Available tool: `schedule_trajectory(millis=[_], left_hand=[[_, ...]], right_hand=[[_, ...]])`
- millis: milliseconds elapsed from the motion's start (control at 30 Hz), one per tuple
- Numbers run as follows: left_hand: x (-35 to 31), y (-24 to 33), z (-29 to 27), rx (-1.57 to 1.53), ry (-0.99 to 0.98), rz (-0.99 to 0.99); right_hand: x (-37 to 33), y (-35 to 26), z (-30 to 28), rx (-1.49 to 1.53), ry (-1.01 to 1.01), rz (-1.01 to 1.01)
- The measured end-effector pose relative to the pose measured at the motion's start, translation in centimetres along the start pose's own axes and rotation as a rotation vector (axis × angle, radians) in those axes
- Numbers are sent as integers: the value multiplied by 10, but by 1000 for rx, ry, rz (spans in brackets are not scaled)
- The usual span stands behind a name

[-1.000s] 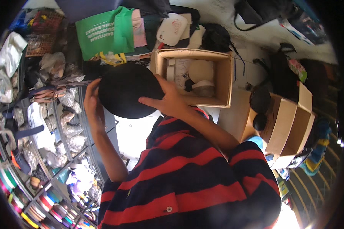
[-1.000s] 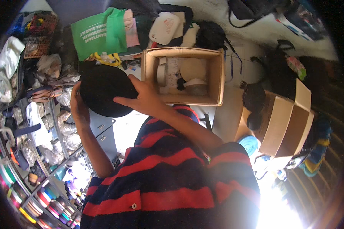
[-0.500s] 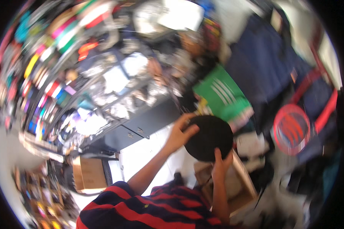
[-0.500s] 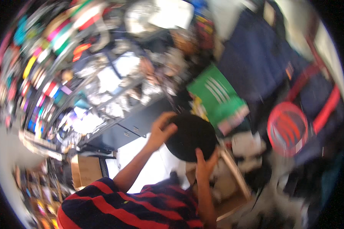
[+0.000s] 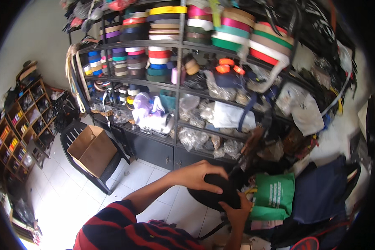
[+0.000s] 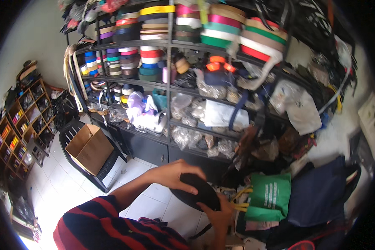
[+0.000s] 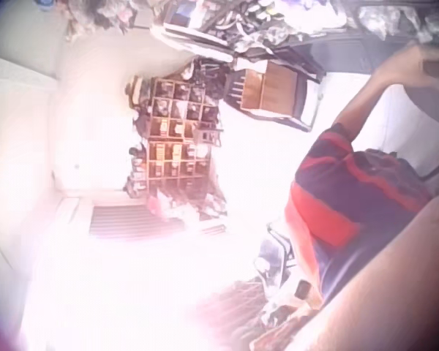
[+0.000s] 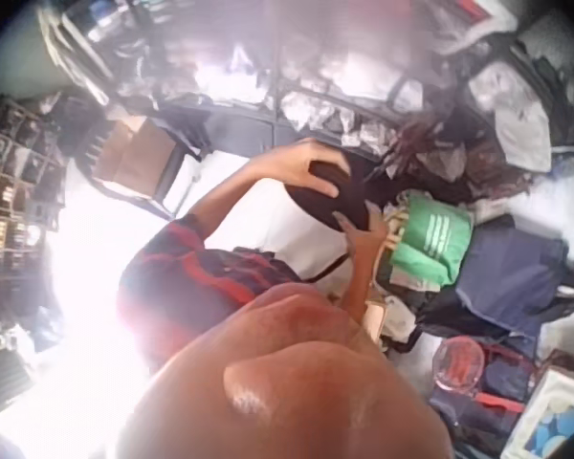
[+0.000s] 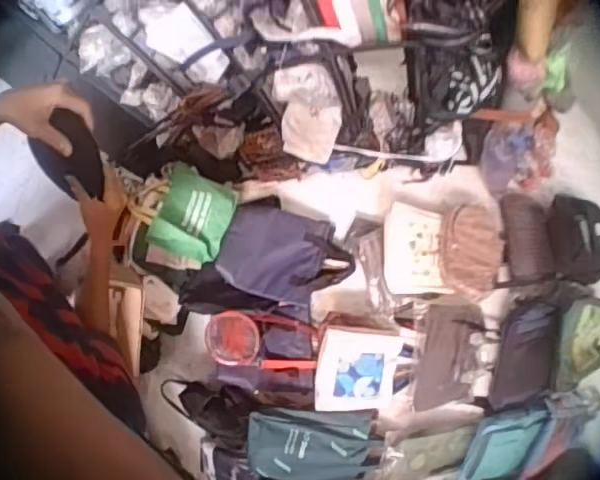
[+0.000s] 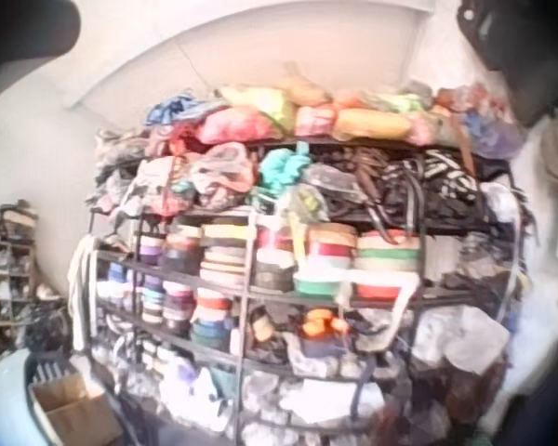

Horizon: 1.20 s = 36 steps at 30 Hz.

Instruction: The person takes various colored and textured webbing rolls from a cardboard box on the floor and places them onto specific shelves of a metal storage rack.

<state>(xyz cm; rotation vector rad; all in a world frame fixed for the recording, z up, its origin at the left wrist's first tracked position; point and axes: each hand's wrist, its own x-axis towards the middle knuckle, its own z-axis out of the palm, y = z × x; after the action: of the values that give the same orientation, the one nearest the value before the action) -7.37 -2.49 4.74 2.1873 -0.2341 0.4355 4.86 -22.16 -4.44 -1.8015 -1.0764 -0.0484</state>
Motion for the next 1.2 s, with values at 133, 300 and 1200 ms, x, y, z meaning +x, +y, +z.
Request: schedule_trajectory(millis=[133,300,1200], left_hand=[[-63,-17,-50,100,373,2],[-141,-40,-87,-39,942,-160],[-257,-172,-302,242,1693,-339]], right_hand=[[45,-48,74,389,98,-130],[69,-92,165,614,9,-79],[226,-227,497,1228,-350,207]])
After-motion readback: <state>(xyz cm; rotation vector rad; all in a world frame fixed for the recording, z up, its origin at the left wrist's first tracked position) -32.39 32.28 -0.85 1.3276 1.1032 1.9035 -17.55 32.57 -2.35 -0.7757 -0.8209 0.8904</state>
